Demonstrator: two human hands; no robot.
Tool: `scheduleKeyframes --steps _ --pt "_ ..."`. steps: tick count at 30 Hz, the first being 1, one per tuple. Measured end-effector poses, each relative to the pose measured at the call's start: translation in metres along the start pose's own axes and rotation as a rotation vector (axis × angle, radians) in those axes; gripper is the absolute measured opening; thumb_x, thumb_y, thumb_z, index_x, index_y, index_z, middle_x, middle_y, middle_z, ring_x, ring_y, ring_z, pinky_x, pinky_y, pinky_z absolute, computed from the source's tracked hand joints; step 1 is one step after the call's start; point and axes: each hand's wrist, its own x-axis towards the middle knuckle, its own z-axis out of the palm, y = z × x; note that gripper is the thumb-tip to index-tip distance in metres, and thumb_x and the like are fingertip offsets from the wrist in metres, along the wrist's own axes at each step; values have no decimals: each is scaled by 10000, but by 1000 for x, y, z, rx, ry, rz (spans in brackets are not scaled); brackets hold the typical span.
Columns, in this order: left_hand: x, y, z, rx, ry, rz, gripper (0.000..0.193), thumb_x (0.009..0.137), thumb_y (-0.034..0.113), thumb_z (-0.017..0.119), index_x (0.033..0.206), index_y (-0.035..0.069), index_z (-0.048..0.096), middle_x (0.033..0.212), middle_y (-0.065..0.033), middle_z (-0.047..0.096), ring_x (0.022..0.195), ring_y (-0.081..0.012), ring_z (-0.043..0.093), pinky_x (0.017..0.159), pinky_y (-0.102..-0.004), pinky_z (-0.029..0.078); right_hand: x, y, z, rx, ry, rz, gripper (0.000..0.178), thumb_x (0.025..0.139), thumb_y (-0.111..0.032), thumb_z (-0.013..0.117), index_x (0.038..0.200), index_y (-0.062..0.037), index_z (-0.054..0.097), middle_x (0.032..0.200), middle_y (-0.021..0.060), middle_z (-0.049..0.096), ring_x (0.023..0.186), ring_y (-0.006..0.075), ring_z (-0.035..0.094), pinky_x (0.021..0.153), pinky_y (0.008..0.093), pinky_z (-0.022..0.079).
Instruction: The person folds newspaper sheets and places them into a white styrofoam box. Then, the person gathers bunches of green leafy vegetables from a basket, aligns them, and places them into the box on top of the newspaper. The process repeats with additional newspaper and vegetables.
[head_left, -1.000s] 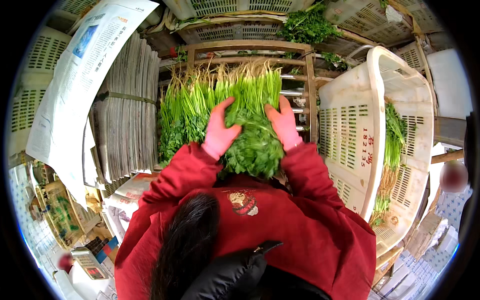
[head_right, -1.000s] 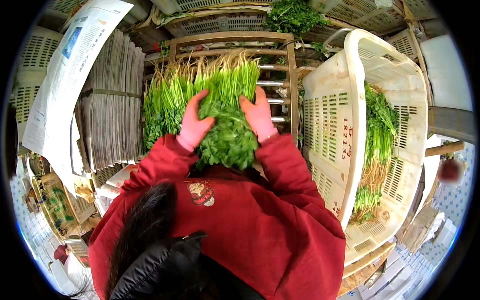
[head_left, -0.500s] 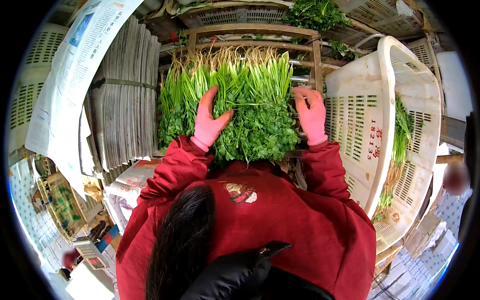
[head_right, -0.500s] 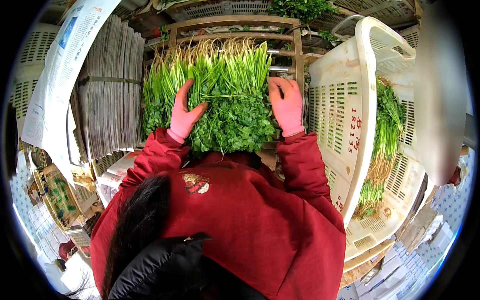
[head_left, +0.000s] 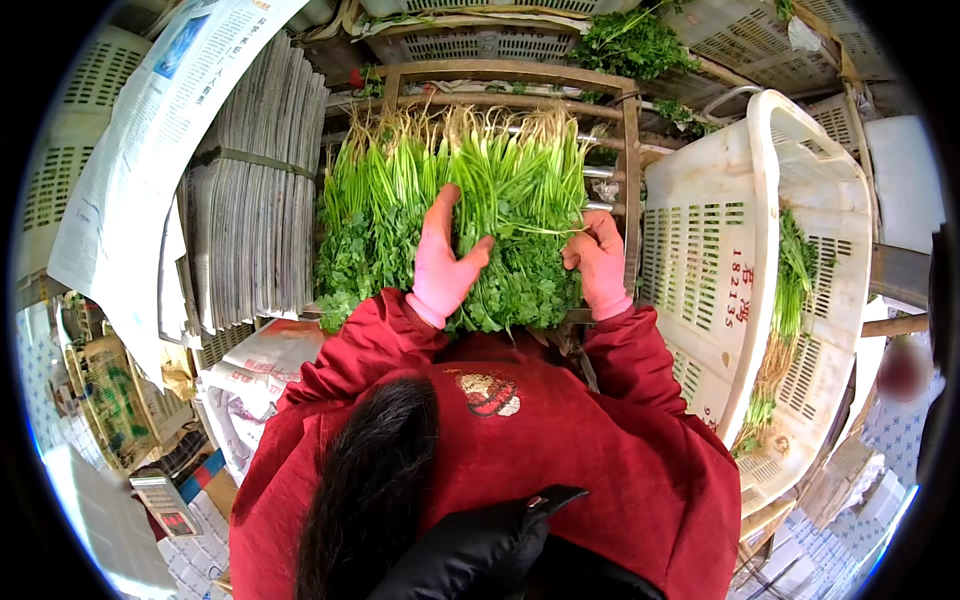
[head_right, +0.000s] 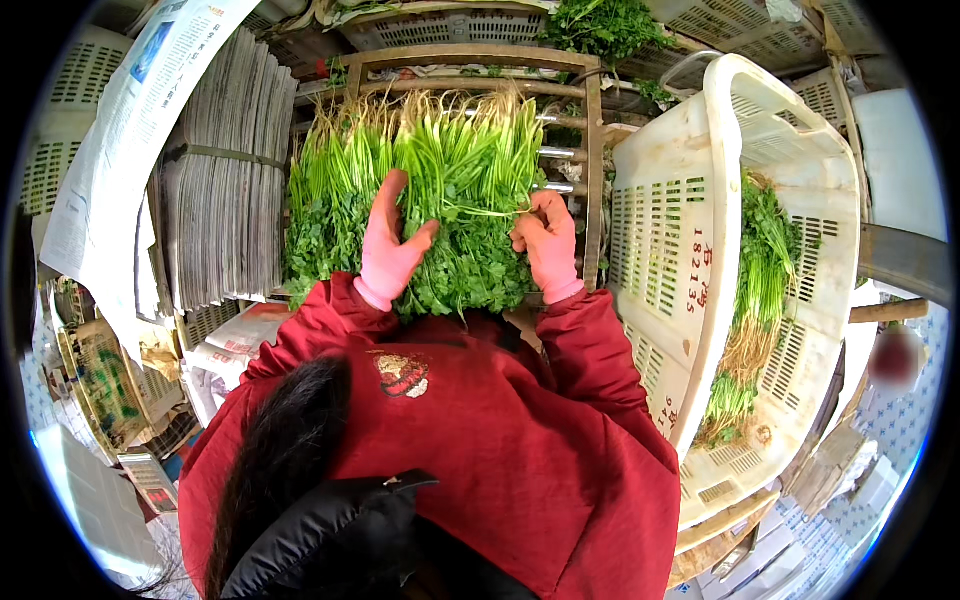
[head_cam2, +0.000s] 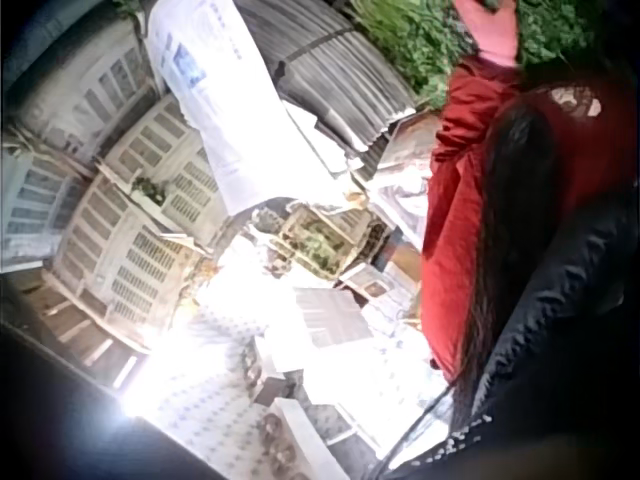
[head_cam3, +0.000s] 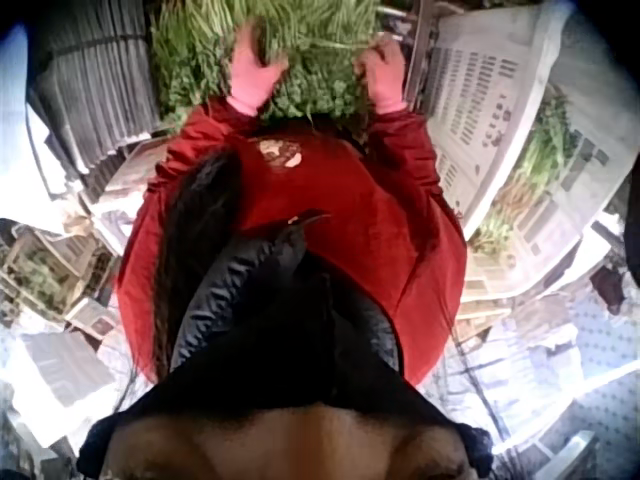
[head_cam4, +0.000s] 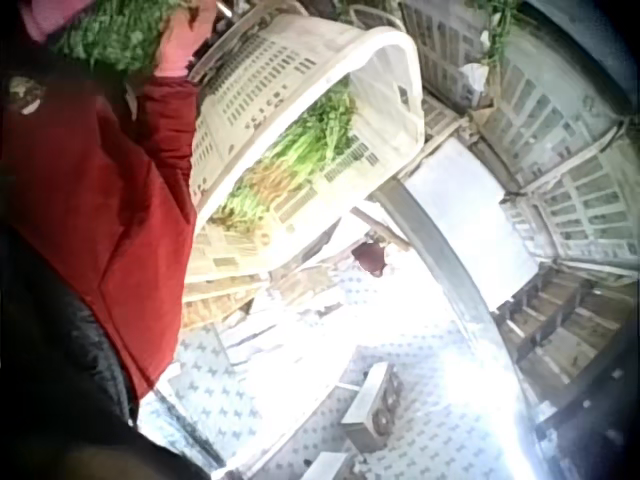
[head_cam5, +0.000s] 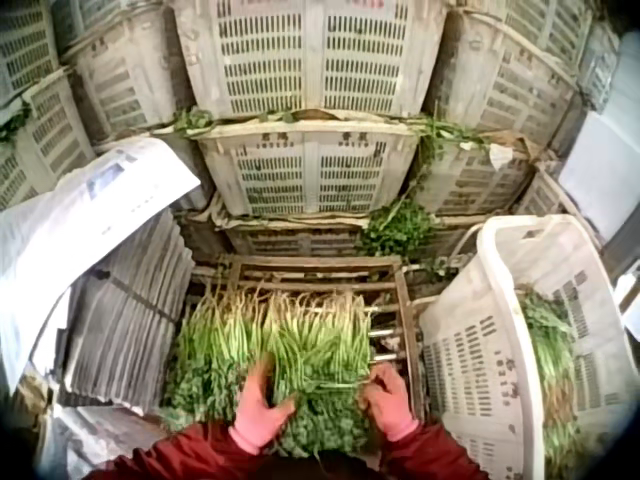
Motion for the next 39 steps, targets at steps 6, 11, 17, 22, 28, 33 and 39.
scheduleKeyframes --steps 6,11,17,22,28,33,39 --pt "-12 2 16 152 -88 140 744 806 62 720 1462 -59 392 1462 -215 466 1356 -306 471 1138 -374 354 9 -50 3 -67 -92 210 520 946 -238 575 1424 -75 452 986 2 574 650 100 522 503 273 416" --pt "-2 5 31 289 -301 377 553 762 88 694 1304 32 599 1345 -197 592 1251 -354 559 1052 -422 443 49 -51 6 -378 -345 60 457 865 -235 757 1231 0 617 1043 29 685 826 120 620 710 286 523" --pt "17 33 12 278 -362 616 351 738 86 691 1087 55 705 1252 -154 653 1160 -319 604 945 -416 500 21 -53 4 -90 -231 -60 449 815 -35 769 1231 9 608 1084 41 688 951 120 625 867 289 514" --pt "68 29 31 -15 -227 -160 660 911 144 689 1455 -48 369 1047 -104 661 892 -178 633 818 -292 512 21 -32 11 -12 -109 -105 447 814 -4 764 1229 -2 599 1079 34 676 930 124 617 863 282 508" --pt "70 -22 35 -257 -321 -214 348 966 213 653 1188 -45 580 783 3 586 683 -93 495 621 -264 434 29 -34 8 -65 -72 5 464 819 4 705 1260 10 562 1129 53 652 956 125 612 862 282 507" --pt "63 -31 16 -157 -272 -366 311 1024 167 548 1272 -19 558 1029 -24 614 898 -85 543 805 -219 438 33 -10 -5 -13 -173 -164 368 897 25 587 1264 -2 573 1150 42 641 1017 111 599 934 257 463" --pt "58 -1 27 -46 -312 -165 592 993 301 583 1447 -47 431 1392 -177 554 1279 -233 529 1074 -312 402 22 -45 18 -63 -182 -182 512 879 -18 672 1366 -26 513 1250 38 594 1106 130 567 970 289 461"
